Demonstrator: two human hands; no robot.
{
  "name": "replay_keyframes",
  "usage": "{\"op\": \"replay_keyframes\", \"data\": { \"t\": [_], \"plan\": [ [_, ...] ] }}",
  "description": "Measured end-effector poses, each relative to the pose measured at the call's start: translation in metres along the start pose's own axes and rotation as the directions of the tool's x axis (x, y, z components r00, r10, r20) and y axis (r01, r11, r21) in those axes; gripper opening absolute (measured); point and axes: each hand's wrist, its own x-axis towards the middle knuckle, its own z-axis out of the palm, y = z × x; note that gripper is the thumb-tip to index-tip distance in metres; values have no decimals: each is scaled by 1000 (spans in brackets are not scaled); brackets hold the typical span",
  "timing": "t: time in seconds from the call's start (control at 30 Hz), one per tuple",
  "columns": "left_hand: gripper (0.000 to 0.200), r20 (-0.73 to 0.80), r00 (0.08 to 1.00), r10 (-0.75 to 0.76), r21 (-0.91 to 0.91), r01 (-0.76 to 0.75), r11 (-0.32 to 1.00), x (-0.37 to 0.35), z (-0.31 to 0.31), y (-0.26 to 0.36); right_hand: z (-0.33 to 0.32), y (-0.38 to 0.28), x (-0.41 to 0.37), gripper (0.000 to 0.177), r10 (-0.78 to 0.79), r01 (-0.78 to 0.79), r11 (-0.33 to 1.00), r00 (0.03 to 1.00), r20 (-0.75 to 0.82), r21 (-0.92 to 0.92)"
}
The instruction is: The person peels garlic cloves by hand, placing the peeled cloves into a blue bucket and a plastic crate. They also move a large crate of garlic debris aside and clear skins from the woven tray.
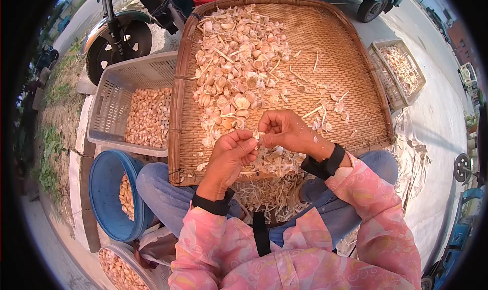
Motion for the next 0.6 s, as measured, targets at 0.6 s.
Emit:
{"op": "replay_keyframes", "data": {
  "t": [0.6],
  "plan": [
    [15, 18, 999, 28, -420, -17, 907, -14, 22, -6, 22, 19, 2, 19, -367, 360, 930, 921, -132, -72]
  ]
}}
